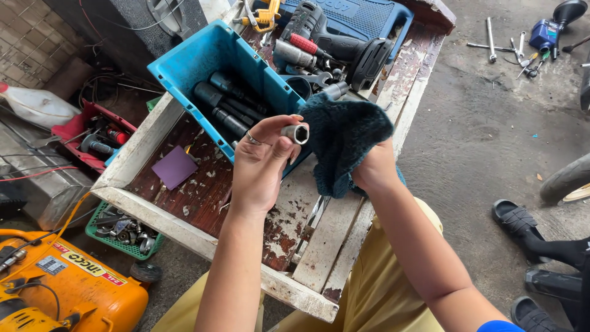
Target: Cleaning individual socket wrench pieces using a rag.
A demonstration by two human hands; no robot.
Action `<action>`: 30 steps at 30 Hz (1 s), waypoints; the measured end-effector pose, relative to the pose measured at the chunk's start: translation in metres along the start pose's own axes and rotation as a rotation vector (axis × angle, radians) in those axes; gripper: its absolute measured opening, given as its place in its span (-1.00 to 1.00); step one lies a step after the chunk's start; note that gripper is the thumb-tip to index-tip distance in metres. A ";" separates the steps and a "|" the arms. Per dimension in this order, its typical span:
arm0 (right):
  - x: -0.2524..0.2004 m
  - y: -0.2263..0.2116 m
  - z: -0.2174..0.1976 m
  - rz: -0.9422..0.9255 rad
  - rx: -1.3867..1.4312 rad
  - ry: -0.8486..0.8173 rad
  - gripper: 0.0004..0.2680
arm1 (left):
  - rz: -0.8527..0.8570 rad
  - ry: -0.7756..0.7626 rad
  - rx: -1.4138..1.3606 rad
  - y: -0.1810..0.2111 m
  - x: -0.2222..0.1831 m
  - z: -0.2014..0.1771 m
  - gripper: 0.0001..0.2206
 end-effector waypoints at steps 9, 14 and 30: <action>0.001 -0.003 0.003 -0.063 -0.068 -0.081 -0.69 | 0.372 -0.097 0.795 0.034 0.009 0.029 -0.60; 0.005 -0.007 0.001 -0.098 -0.102 -0.113 -0.65 | 0.567 -0.136 1.010 0.035 0.007 0.033 -0.59; 0.000 -0.012 0.007 -0.153 -0.239 -0.255 -0.50 | 0.412 -0.143 1.050 0.041 0.008 0.033 -0.58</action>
Point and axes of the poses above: each hand's wrist, its own x-axis towards the middle knuckle, its own z-axis out of the palm, y = z × x, the point moved 4 cm from there along x, towards the middle knuckle, and after that the axes turned 13 degrees about z, right-handed, at the moved point
